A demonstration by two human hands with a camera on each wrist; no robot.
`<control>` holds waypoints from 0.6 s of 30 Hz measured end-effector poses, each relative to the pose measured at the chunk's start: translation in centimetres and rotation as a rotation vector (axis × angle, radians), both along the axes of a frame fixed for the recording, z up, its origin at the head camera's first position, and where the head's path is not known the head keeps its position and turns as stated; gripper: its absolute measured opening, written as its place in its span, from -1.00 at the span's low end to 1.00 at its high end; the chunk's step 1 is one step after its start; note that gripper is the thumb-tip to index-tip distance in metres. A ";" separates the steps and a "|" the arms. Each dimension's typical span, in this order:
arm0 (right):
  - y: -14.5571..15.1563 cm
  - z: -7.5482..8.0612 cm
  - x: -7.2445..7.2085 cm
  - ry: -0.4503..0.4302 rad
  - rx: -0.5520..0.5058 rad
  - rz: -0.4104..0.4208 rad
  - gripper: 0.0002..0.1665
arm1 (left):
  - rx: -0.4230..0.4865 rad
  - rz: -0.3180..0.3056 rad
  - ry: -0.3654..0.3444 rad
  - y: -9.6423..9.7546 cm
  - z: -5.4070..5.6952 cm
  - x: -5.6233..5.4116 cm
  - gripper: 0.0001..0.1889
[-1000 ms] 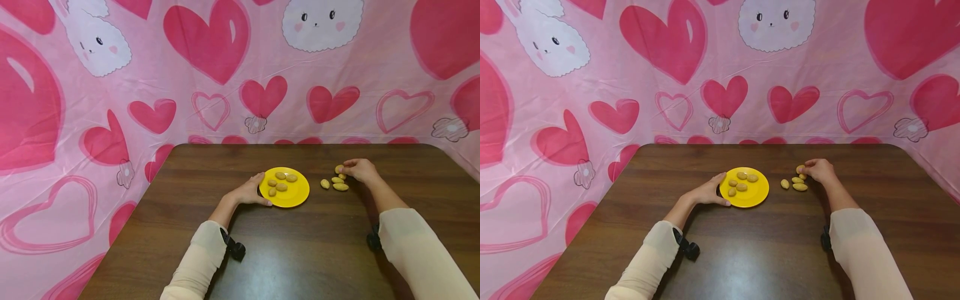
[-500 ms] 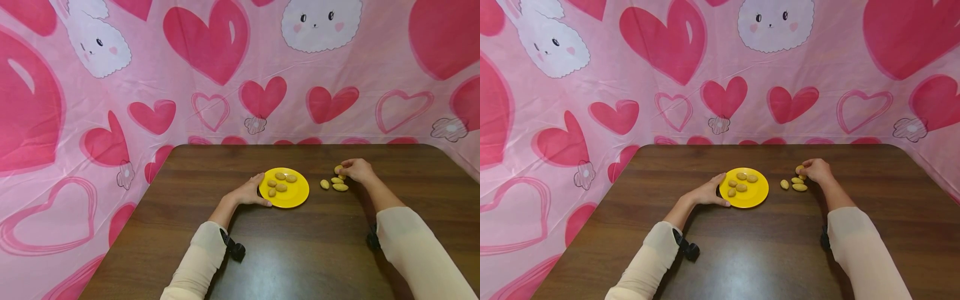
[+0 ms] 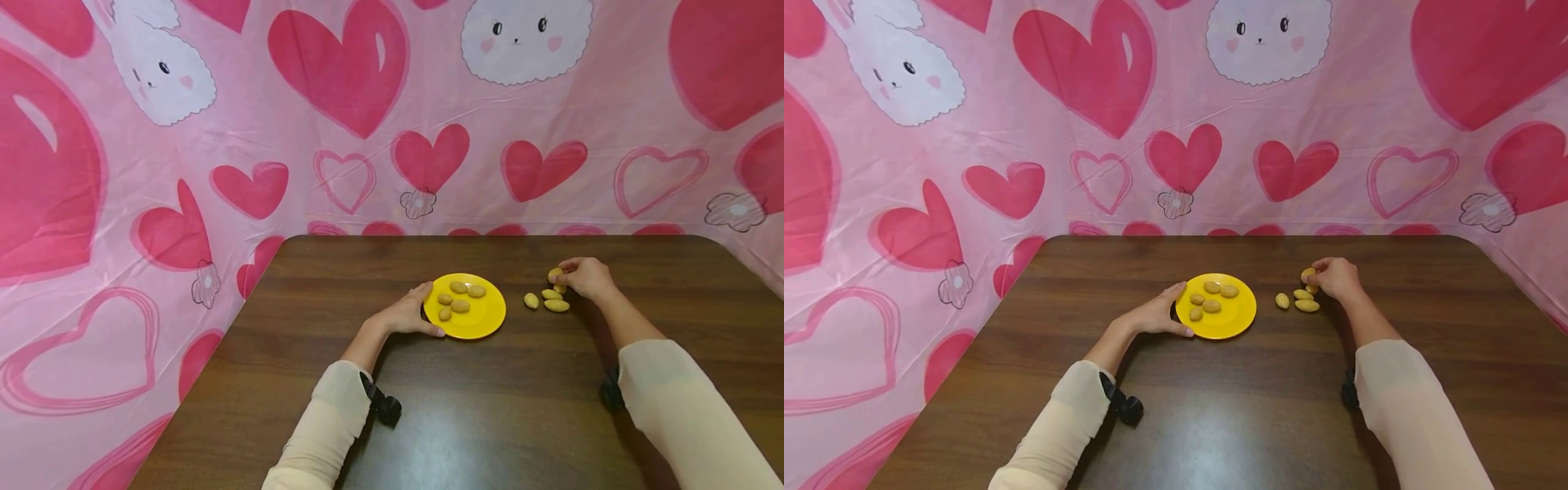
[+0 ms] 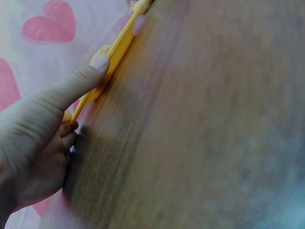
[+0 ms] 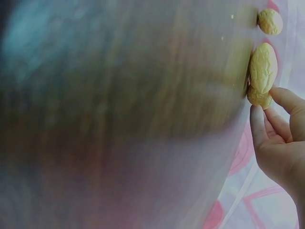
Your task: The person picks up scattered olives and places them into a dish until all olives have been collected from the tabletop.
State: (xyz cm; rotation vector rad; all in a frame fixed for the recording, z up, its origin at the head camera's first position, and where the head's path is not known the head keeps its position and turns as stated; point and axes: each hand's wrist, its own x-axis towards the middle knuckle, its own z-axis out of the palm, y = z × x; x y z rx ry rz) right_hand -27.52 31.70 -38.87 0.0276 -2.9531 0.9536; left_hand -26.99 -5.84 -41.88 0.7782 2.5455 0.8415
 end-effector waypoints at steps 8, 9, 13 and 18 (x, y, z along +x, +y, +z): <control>0.2 0.0 0.2 0.009 -0.008 -0.016 -0.38 | -0.006 -0.001 0.003 0.0 0.0 -0.1 0.15; 0.2 0.0 0.2 0.009 -0.012 -0.018 -0.38 | -0.006 -0.003 0.005 0.0 0.0 0.0 0.15; 0.2 0.0 0.2 0.005 -0.033 -0.029 -0.38 | -0.007 -0.009 0.017 0.1 -0.1 -0.1 0.15; 0.0 0.3 0.3 0.006 -0.047 -0.023 -0.33 | -0.003 -0.005 0.022 0.1 -0.1 -0.1 0.15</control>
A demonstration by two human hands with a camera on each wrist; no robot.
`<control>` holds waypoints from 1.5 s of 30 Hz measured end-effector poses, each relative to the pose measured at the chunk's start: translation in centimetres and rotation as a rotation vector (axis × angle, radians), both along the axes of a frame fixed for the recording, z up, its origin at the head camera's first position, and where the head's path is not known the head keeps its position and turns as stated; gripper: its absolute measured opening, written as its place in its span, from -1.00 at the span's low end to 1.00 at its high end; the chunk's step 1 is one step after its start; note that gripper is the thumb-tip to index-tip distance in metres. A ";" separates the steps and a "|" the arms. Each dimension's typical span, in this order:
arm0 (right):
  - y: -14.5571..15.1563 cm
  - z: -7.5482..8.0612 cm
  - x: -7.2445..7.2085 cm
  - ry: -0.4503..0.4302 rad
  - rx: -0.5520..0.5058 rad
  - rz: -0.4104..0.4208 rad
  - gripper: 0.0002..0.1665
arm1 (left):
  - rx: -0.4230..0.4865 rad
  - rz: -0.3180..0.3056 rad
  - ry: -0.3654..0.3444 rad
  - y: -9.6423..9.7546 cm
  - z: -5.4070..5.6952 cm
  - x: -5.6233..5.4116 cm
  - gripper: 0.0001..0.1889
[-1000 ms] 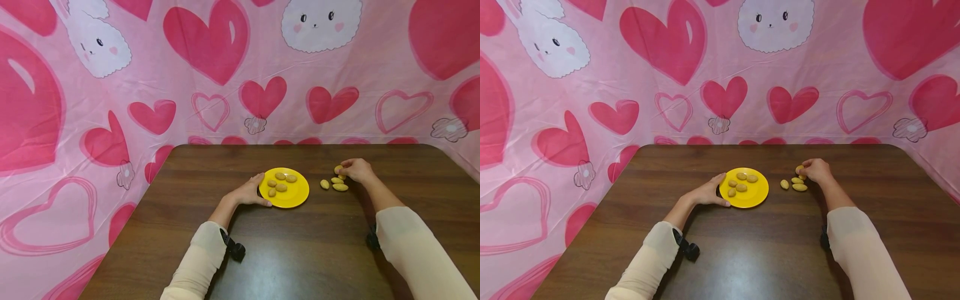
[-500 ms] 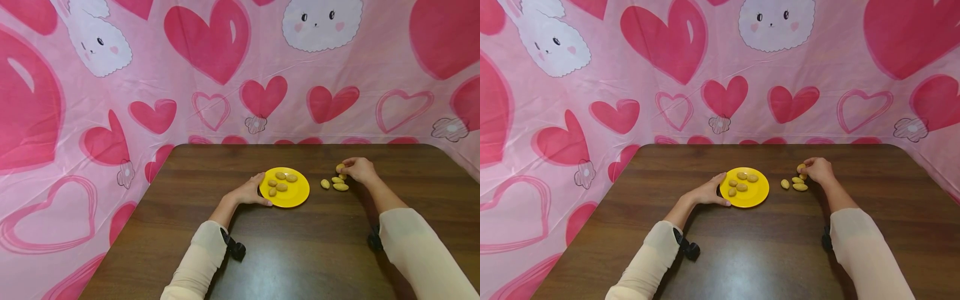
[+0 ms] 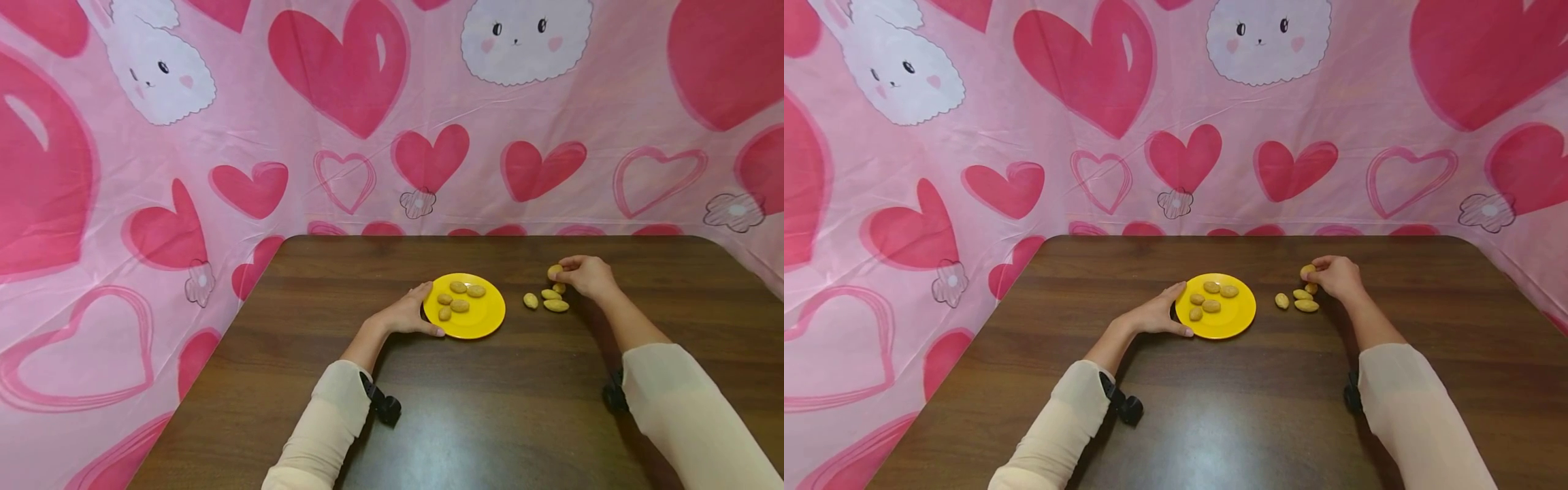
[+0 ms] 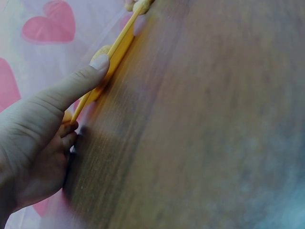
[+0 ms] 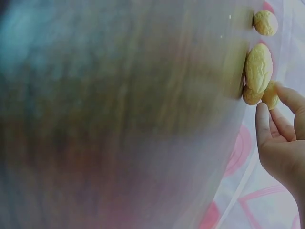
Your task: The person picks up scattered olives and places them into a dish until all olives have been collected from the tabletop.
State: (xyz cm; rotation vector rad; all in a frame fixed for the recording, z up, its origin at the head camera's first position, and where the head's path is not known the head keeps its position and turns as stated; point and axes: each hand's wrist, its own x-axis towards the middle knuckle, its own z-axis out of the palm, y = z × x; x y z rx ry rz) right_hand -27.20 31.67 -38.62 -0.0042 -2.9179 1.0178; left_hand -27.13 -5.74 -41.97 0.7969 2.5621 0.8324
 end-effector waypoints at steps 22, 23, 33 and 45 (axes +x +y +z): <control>-3.8 1.5 0.5 -0.005 -0.076 0.091 -0.36 | 0.011 0.004 -0.017 -0.1 0.0 -0.1 0.15; -4.0 1.5 0.5 -0.003 -0.080 0.099 -0.37 | 0.010 0.004 -0.017 -0.1 0.0 -0.1 0.15; -6.1 1.6 1.1 0.005 -0.071 0.181 -0.44 | 0.009 -0.004 -0.011 -0.1 -0.1 -0.1 0.15; -8.2 1.2 1.9 -0.055 -0.100 0.243 -0.47 | 0.014 -0.001 -0.006 -0.1 -0.2 -0.1 0.15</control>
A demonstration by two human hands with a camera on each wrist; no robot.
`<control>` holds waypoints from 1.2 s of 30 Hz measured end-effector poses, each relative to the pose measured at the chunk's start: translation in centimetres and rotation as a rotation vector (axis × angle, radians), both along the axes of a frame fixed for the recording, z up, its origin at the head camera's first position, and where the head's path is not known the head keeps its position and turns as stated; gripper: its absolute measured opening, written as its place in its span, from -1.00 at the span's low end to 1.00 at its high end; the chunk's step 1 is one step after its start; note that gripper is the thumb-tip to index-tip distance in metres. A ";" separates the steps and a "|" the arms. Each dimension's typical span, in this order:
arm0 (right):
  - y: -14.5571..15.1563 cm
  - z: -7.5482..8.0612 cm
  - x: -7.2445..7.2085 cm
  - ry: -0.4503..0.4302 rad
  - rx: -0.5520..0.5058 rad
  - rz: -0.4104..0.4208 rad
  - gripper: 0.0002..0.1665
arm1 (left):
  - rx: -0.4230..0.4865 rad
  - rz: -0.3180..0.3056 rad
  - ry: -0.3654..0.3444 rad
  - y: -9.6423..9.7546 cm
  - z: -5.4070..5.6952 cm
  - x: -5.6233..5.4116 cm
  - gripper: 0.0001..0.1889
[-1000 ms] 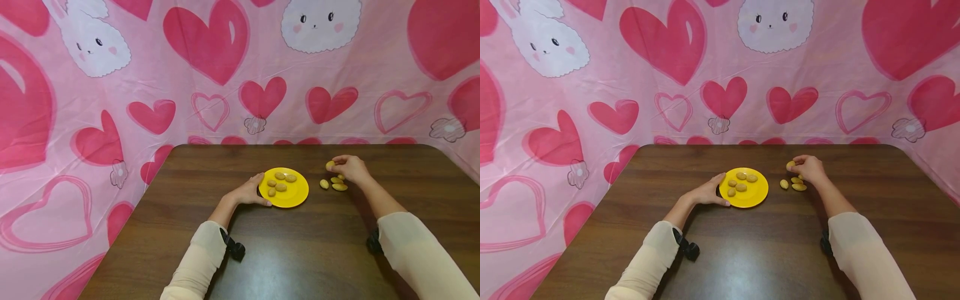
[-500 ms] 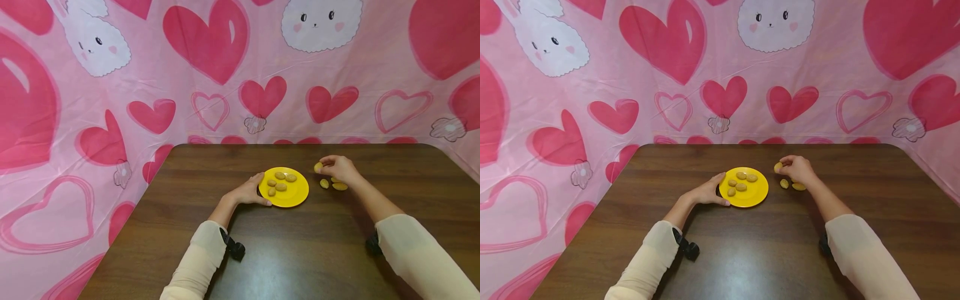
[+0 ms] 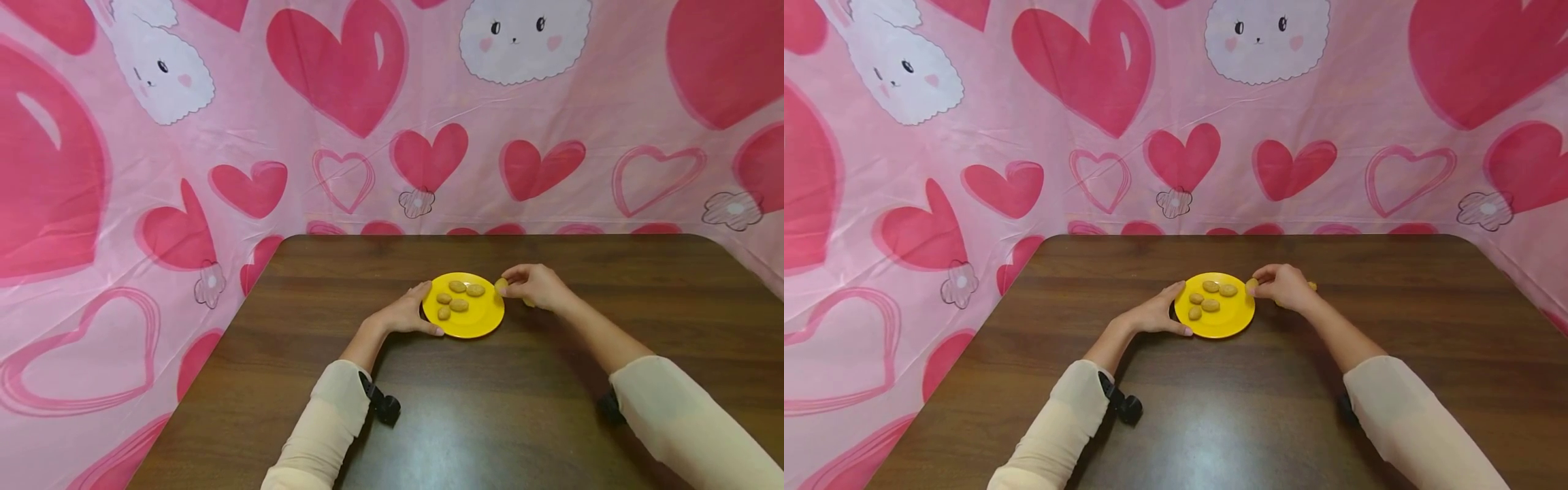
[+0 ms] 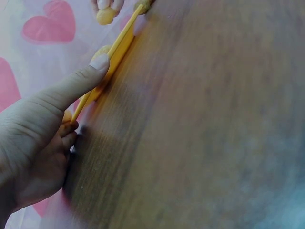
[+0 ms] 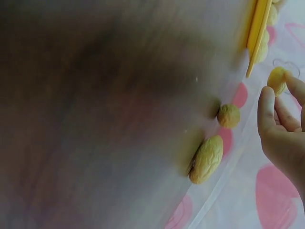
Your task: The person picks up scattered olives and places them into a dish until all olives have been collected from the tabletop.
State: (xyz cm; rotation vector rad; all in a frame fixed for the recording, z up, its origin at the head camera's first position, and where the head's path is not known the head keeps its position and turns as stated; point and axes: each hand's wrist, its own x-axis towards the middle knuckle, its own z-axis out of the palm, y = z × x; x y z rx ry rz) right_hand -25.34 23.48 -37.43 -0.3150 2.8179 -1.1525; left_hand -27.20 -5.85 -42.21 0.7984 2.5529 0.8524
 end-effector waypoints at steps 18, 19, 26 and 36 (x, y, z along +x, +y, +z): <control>-1.8 -0.7 0.5 -0.033 -0.002 0.126 -0.54 | -0.001 -0.007 -0.001 0.1 0.2 0.1 0.14; -1.8 -0.8 0.4 -0.033 0.000 0.127 -0.54 | -0.001 -0.006 -0.001 0.1 0.2 0.1 0.14; -2.2 -1.2 0.4 -0.018 0.000 0.144 -0.56 | 0.000 -0.003 -0.006 0.1 0.4 0.2 0.14; -2.7 -1.4 0.2 0.010 0.068 0.154 -0.58 | -0.006 -0.003 -0.005 0.1 0.3 0.1 0.14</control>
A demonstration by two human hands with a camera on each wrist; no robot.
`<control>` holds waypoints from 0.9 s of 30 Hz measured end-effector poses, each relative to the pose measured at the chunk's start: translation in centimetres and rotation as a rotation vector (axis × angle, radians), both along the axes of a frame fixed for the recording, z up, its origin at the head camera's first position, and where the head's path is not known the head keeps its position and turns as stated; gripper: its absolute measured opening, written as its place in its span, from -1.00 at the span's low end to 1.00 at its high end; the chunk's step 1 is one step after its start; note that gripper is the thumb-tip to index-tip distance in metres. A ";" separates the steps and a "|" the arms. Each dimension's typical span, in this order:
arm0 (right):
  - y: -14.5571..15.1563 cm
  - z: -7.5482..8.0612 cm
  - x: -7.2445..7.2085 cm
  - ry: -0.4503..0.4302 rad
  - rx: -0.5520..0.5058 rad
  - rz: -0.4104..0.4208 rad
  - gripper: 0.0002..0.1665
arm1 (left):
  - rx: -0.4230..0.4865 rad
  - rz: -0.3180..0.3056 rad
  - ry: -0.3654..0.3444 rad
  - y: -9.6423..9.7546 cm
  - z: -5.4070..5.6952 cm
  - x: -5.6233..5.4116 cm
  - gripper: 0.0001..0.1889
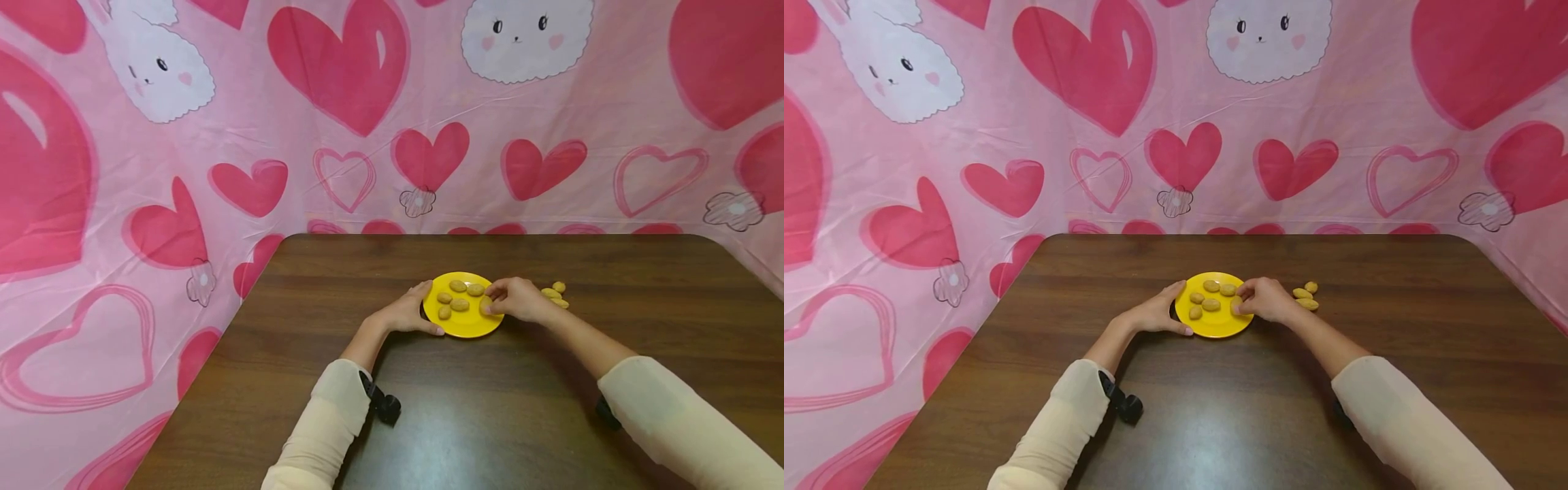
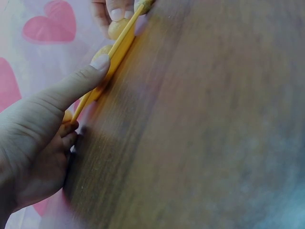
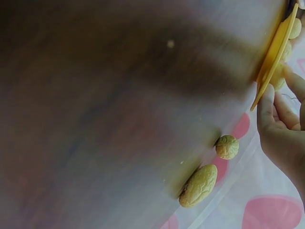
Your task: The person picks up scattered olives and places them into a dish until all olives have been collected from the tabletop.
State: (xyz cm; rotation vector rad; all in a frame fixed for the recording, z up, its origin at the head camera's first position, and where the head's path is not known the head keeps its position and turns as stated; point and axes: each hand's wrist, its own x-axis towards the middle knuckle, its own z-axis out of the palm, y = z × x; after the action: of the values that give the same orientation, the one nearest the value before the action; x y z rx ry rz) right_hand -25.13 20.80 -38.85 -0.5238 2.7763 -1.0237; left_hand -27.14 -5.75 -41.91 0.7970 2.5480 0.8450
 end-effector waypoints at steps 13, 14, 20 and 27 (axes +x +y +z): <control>-0.2 -0.3 -0.1 0.035 0.029 -0.003 -0.57 | -0.009 0.003 0.000 0.0 -0.1 -0.1 0.14; -0.3 -0.3 -0.1 0.034 0.029 -0.003 -0.56 | -0.008 0.003 -0.001 0.0 -0.1 -0.1 0.14; -0.4 -0.3 -0.1 0.027 0.030 -0.011 -0.55 | -0.006 0.000 -0.010 -0.1 -0.1 -0.1 0.15; -0.5 -0.1 0.0 0.025 0.029 -0.011 -0.55 | -0.013 0.001 -0.011 -0.1 0.0 -0.2 0.15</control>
State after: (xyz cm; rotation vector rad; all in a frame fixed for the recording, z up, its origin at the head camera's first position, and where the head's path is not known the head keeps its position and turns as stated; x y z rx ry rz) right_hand -25.18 20.33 -38.99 -0.5213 2.8141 -0.9841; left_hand -27.31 -5.82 -41.93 0.7849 2.5425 0.8298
